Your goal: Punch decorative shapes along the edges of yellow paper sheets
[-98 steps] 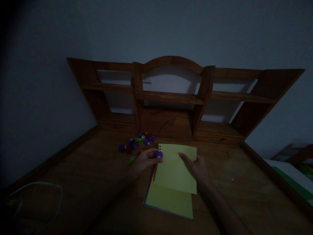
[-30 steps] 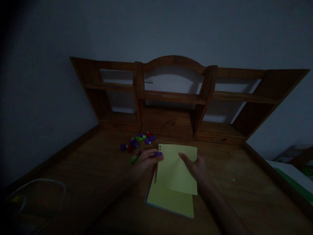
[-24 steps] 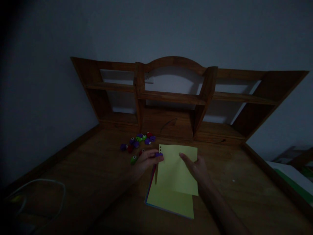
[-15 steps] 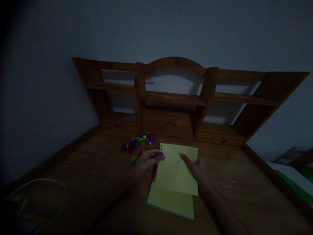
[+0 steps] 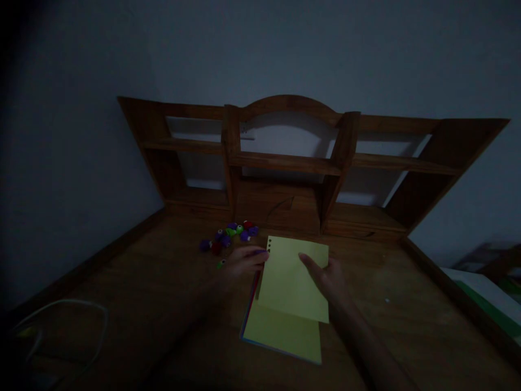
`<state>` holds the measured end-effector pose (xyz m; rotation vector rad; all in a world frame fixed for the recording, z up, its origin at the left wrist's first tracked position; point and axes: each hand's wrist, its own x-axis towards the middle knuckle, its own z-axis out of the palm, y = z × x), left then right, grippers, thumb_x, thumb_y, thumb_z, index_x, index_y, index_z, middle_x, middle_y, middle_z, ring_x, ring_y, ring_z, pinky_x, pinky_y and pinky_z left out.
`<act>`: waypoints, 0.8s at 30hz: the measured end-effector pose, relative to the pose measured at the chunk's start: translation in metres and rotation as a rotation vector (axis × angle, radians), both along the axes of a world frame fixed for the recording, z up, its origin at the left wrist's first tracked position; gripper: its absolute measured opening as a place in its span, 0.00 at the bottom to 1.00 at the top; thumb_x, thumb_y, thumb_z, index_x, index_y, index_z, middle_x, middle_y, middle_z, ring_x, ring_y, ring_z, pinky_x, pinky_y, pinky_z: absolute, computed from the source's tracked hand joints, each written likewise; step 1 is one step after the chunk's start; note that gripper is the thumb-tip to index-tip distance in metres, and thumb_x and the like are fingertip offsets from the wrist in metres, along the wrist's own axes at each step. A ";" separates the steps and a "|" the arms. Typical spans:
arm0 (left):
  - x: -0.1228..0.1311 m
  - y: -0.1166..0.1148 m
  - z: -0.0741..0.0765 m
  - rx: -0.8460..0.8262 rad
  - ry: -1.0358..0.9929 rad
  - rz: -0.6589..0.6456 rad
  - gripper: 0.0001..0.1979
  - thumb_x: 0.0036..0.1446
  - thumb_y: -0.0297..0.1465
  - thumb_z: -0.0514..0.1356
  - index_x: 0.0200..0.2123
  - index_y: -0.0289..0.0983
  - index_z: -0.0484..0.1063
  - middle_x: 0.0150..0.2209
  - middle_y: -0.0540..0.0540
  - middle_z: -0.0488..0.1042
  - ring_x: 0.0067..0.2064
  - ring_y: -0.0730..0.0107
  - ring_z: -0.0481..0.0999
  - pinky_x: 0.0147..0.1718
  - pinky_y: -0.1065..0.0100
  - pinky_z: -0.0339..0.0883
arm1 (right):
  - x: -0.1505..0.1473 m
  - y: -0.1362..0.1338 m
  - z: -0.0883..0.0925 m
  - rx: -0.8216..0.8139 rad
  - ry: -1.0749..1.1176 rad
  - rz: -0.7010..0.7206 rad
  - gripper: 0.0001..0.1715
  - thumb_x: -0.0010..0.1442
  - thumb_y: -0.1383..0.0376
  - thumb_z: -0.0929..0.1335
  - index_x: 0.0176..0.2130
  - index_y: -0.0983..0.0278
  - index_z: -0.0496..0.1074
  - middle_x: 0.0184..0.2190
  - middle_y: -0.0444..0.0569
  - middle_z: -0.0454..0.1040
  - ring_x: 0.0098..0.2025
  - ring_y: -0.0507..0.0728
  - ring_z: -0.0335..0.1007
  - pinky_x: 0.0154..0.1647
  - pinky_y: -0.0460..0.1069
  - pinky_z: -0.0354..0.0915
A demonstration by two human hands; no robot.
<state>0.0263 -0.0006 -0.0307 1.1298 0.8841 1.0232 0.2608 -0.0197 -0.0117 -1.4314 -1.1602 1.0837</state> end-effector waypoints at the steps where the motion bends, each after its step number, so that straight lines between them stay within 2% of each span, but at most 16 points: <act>1: -0.001 0.001 0.002 -0.001 -0.016 -0.001 0.22 0.46 0.43 0.68 0.41 0.33 0.77 0.44 0.38 0.78 0.45 0.58 0.77 0.48 0.59 0.69 | 0.001 0.001 -0.002 0.007 -0.002 -0.010 0.26 0.47 0.50 0.74 0.36 0.69 0.77 0.32 0.58 0.81 0.30 0.66 0.79 0.25 0.52 0.72; 4: -0.006 0.004 0.008 -0.016 -0.040 0.032 0.21 0.46 0.42 0.68 0.38 0.32 0.77 0.43 0.38 0.78 0.44 0.58 0.78 0.50 0.57 0.69 | 0.002 0.004 -0.002 0.024 -0.015 -0.018 0.26 0.47 0.50 0.74 0.36 0.70 0.77 0.32 0.58 0.81 0.30 0.65 0.79 0.25 0.52 0.72; 7: -0.011 0.004 0.015 -0.045 -0.053 0.103 0.20 0.46 0.41 0.69 0.38 0.32 0.77 0.39 0.38 0.79 0.43 0.58 0.78 0.50 0.57 0.69 | 0.003 0.003 0.004 0.012 -0.031 -0.043 0.25 0.45 0.51 0.75 0.34 0.70 0.77 0.30 0.58 0.81 0.28 0.65 0.78 0.24 0.51 0.71; 11: -0.021 0.009 0.021 -0.024 -0.059 0.125 0.19 0.47 0.41 0.68 0.37 0.32 0.76 0.40 0.37 0.79 0.44 0.56 0.78 0.50 0.57 0.69 | 0.001 -0.001 0.012 -0.023 -0.019 -0.034 0.24 0.46 0.51 0.75 0.33 0.69 0.77 0.29 0.57 0.81 0.27 0.64 0.78 0.23 0.50 0.71; 16: -0.037 0.025 0.020 -0.007 -0.058 0.252 0.20 0.45 0.42 0.68 0.37 0.34 0.74 0.36 0.41 0.79 0.41 0.59 0.79 0.46 0.58 0.70 | 0.004 0.002 0.003 -0.003 0.011 -0.054 0.24 0.47 0.50 0.74 0.33 0.68 0.77 0.28 0.56 0.81 0.26 0.64 0.78 0.22 0.50 0.70; 18: -0.042 0.031 0.015 0.033 0.017 0.312 0.19 0.44 0.43 0.68 0.34 0.35 0.74 0.35 0.42 0.79 0.39 0.61 0.79 0.42 0.60 0.70 | 0.005 0.006 -0.002 0.005 0.022 -0.070 0.24 0.46 0.50 0.75 0.34 0.68 0.76 0.29 0.56 0.81 0.26 0.64 0.78 0.22 0.51 0.70; 20: -0.044 0.034 0.008 0.125 0.186 0.365 0.19 0.43 0.45 0.68 0.32 0.35 0.74 0.34 0.44 0.79 0.36 0.62 0.78 0.37 0.64 0.69 | 0.006 0.008 -0.004 0.000 0.035 -0.085 0.25 0.46 0.50 0.75 0.34 0.68 0.76 0.29 0.55 0.81 0.26 0.63 0.78 0.22 0.51 0.70; 24: -0.044 0.032 -0.006 0.342 0.506 0.350 0.20 0.44 0.48 0.66 0.32 0.37 0.76 0.31 0.46 0.78 0.33 0.65 0.75 0.32 0.68 0.64 | 0.004 0.004 0.003 -0.034 0.094 -0.108 0.25 0.46 0.51 0.75 0.35 0.68 0.76 0.28 0.55 0.80 0.24 0.63 0.77 0.20 0.51 0.69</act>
